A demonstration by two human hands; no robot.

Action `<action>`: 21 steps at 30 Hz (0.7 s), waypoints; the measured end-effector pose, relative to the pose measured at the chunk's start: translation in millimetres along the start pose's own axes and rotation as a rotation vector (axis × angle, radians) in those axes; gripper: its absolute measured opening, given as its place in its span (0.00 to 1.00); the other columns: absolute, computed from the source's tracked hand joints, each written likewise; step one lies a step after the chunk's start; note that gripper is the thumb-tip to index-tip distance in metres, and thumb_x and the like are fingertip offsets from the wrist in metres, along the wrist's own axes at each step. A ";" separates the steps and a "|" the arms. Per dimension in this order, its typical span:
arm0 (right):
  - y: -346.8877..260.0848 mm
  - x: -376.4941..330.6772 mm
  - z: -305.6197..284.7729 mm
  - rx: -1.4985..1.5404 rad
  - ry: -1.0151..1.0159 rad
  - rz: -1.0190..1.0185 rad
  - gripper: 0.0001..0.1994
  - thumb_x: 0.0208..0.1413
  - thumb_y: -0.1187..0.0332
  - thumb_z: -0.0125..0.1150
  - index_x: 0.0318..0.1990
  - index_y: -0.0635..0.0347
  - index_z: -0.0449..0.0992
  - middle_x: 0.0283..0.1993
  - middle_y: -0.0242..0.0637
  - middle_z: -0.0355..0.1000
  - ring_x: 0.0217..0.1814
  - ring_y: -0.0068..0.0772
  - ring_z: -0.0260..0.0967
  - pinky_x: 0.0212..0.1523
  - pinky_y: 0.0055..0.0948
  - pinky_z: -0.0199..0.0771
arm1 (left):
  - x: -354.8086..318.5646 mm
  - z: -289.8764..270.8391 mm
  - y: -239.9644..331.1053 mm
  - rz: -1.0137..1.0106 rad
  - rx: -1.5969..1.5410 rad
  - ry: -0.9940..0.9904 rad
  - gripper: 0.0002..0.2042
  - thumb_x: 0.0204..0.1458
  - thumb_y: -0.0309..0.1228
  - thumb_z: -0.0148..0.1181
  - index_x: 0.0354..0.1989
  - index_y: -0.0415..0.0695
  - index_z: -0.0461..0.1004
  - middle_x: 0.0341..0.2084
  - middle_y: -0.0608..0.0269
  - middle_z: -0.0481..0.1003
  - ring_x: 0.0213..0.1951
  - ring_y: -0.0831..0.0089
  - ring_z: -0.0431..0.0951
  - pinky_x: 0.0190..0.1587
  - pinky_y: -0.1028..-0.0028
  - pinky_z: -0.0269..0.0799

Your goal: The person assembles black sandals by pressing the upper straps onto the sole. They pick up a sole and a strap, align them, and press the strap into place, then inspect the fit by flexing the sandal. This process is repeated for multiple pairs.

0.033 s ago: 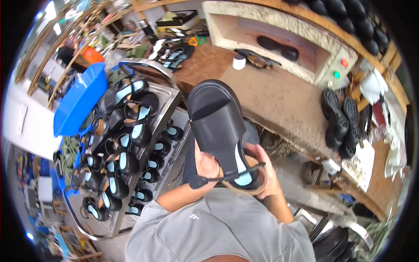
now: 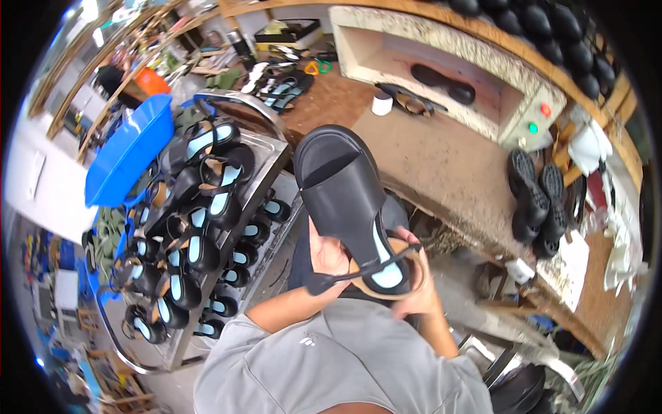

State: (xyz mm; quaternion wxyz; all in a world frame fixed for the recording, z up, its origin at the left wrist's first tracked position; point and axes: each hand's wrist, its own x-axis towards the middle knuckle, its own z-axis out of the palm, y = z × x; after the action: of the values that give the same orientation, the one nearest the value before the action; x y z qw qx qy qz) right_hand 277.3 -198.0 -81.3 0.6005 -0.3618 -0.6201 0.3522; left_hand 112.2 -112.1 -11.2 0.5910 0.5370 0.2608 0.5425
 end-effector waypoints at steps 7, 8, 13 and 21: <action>-22.1 0.9 -6.9 -0.424 0.328 -0.364 0.51 0.27 0.61 0.80 0.60 0.67 0.54 0.59 0.56 0.60 0.58 0.51 0.65 0.56 0.44 0.68 | 18.9 -17.0 41.1 0.155 -0.333 -0.589 0.46 0.46 0.31 0.66 0.69 0.45 0.40 0.64 0.54 0.53 0.66 0.62 0.54 0.65 0.60 0.54; -32.1 3.2 -8.6 -0.354 0.268 -0.366 0.51 0.25 0.64 0.79 0.60 0.65 0.54 0.56 0.56 0.63 0.56 0.51 0.66 0.55 0.45 0.69 | 30.1 -25.0 52.9 0.074 -0.421 -0.624 0.47 0.46 0.38 0.66 0.69 0.45 0.38 0.65 0.53 0.51 0.66 0.61 0.53 0.65 0.60 0.53; -41.9 -22.0 -26.9 -0.291 0.248 -0.207 0.50 0.22 0.63 0.77 0.59 0.64 0.56 0.48 0.50 0.70 0.50 0.43 0.70 0.52 0.39 0.68 | 66.1 0.5 95.6 0.109 -0.494 -0.506 0.28 0.54 0.45 0.52 0.59 0.42 0.58 0.59 0.42 0.59 0.60 0.48 0.62 0.61 0.53 0.61; -76.5 57.6 -29.8 -0.083 0.192 0.085 0.52 0.25 0.64 0.83 0.61 0.68 0.54 0.56 0.47 0.63 0.60 0.39 0.61 0.61 0.35 0.58 | 138.5 -22.3 42.3 -0.165 -0.792 -0.200 0.14 0.51 0.33 0.49 0.44 0.42 0.69 0.42 0.52 0.72 0.49 0.48 0.72 0.52 0.50 0.69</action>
State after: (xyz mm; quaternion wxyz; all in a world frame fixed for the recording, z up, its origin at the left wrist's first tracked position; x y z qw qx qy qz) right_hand 304.1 -185.2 14.5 0.6261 -0.4444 -0.5579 0.3151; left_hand 115.2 16.4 59.1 0.8159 0.2955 0.0153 0.4968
